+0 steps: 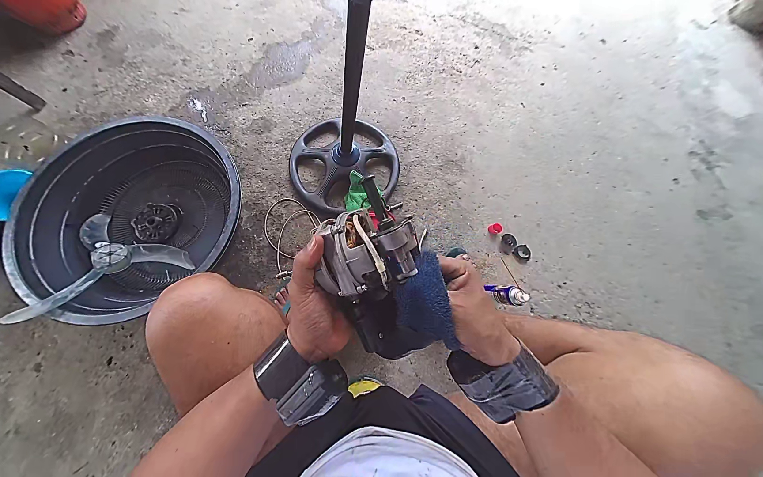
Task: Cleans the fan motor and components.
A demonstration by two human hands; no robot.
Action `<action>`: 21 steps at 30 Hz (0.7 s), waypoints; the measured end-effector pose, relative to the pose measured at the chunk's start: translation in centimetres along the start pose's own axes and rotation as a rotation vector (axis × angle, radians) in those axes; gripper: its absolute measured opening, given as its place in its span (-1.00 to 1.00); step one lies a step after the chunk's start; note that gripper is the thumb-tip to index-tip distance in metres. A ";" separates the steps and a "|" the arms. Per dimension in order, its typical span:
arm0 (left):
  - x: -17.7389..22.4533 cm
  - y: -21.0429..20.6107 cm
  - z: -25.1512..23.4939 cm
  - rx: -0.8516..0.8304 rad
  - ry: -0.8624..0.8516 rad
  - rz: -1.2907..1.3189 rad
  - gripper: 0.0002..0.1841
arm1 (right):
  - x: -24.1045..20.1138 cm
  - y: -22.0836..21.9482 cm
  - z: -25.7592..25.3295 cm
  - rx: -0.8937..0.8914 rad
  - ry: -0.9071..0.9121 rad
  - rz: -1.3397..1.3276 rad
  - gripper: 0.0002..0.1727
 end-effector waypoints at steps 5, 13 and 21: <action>0.2 -0.3 -0.2 -0.081 0.016 -0.028 -0.50 | 0.9 -1.2 1.5 -0.067 -0.151 -0.350 -0.88; -1.0 -0.1 -0.3 -0.130 0.342 0.083 -0.37 | -2.2 -4.1 2.1 -0.014 -0.375 -0.558 -0.78; 0.4 -0.3 -0.3 -0.144 0.204 -0.057 -0.51 | -10.3 -7.0 1.9 0.223 -0.788 -0.478 -0.60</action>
Point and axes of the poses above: each hand's wrist, its own z-axis away from the middle knuckle, its own y-axis out of the back of the hand, x = y × z, the point moved 6 cm from there along -z, towards the middle knuckle, and after that the axes turned 8 degrees about y, right-handed, at the moved point
